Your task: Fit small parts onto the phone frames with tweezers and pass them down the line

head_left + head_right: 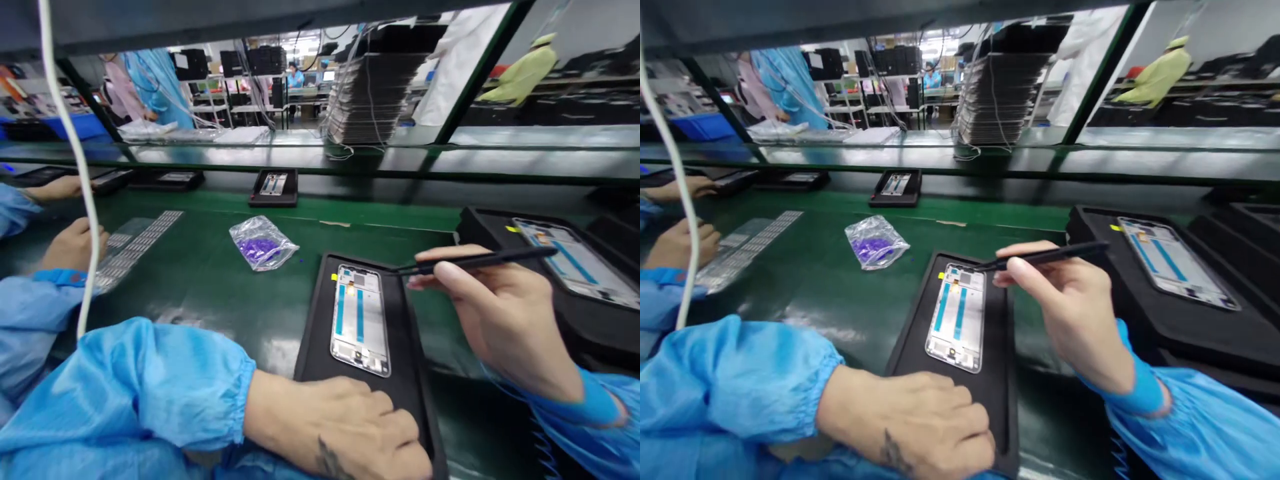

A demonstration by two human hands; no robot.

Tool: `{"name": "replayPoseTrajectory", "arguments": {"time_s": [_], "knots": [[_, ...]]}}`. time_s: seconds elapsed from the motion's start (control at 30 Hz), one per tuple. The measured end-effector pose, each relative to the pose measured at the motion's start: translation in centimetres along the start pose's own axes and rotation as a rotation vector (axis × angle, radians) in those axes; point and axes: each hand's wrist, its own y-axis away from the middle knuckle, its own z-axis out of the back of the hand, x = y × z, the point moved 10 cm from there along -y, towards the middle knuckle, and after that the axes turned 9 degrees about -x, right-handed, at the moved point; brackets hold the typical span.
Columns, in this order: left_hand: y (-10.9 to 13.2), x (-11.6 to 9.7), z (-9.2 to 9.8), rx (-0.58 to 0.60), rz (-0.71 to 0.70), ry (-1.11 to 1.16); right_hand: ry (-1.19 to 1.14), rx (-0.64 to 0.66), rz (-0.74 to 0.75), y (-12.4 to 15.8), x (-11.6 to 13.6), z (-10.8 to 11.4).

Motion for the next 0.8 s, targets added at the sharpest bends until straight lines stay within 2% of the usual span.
{"name": "replayPoseTrajectory", "arguments": {"time_s": [0.07,0.13,0.17,0.2,0.27,0.3,0.37,0.43,0.53,0.63,0.8], "knots": [[0.3,0.0,0.5,-0.02,-0.034,0.01,-0.03,0.036,-0.011,-0.8,0.0,-2.4],[1.4,2.4,1.9,-0.026,-0.005,-0.06,-0.062,0.055,-0.019,-1.7,-0.2,-4.4],[2.4,4.7,2.9,-0.027,0.067,-0.133,-0.078,0.069,-0.024,-2.2,-0.4,-5.5],[3.7,8.0,4.3,-0.03,0.208,-0.24,-0.092,0.087,-0.029,-2.5,-0.7,-6.5],[8.0,15.2,7.9,-0.06,0.588,-0.464,-0.095,0.136,-0.036,-3.0,-1.3,-8.6],[10.2,18.0,9.2,-0.067,0.732,-0.499,-0.08,0.168,-0.043,-3.1,-1.7,-9.7],[13.1,21.4,10.0,-0.071,0.826,-0.407,-0.018,0.245,-0.042,-2.9,-2.5,-11.8],[14.4,22.9,9.2,-0.051,0.817,-0.292,0.071,0.324,-0.022,-2.3,-3.1,-13.5],[14.5,23.5,7.6,-0.015,0.803,-0.244,0.19,0.406,0.026,-1.3,-3.5,-14.8],[14.0,23.7,6.5,0.011,0.833,-0.264,0.247,0.435,0.054,-0.6,-3.6,-14.4],[13.7,24.8,5.5,0.057,0.87,-0.295,0.281,0.436,0.051,-0.1,-4.1,-12.4]]}}
